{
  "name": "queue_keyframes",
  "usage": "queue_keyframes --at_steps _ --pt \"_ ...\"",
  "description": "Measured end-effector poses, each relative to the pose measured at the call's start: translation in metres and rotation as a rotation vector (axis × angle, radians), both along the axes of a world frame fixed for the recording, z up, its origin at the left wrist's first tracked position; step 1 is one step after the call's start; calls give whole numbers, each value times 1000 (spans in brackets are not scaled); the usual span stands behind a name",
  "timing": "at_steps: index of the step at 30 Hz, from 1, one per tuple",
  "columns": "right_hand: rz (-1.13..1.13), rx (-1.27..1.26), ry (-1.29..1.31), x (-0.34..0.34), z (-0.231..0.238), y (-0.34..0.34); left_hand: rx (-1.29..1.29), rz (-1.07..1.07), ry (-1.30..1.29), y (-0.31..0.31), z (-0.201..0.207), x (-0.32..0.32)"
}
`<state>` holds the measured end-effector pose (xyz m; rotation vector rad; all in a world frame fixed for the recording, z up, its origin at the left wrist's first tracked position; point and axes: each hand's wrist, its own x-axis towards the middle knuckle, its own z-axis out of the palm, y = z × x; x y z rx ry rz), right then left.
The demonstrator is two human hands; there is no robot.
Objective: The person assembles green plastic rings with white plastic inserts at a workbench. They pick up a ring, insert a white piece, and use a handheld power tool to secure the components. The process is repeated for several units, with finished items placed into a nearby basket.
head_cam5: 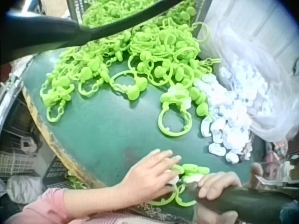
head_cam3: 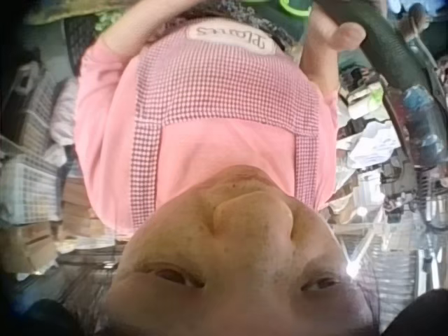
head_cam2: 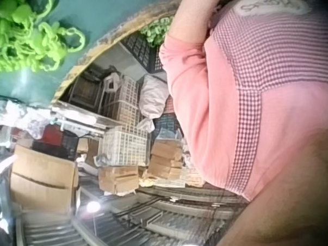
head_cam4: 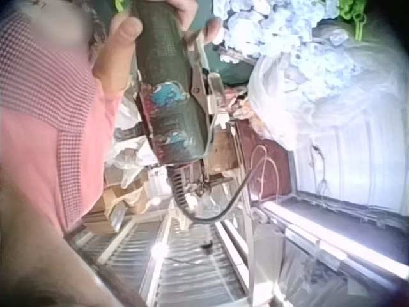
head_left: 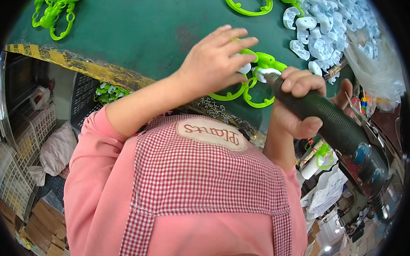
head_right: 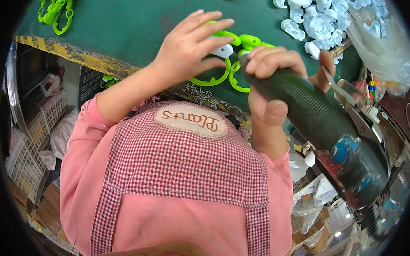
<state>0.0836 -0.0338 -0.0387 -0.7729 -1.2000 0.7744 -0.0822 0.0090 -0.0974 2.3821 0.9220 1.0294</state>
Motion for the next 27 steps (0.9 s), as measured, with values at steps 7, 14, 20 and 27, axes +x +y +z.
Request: queue_keyframes --at_steps 7,14,20,27 --pt "89 -16 -71 -3 -14 26 -164 -52 -15 9 -26 -1" --pt "150 -83 -91 -2 -37 29 -155 -66 -112 7 -30 0" --pt "70 -151 -111 -1 -26 37 -136 -50 -67 11 -31 0" --pt "325 -348 142 -1 -27 -61 32 30 -48 3 -14 -5"
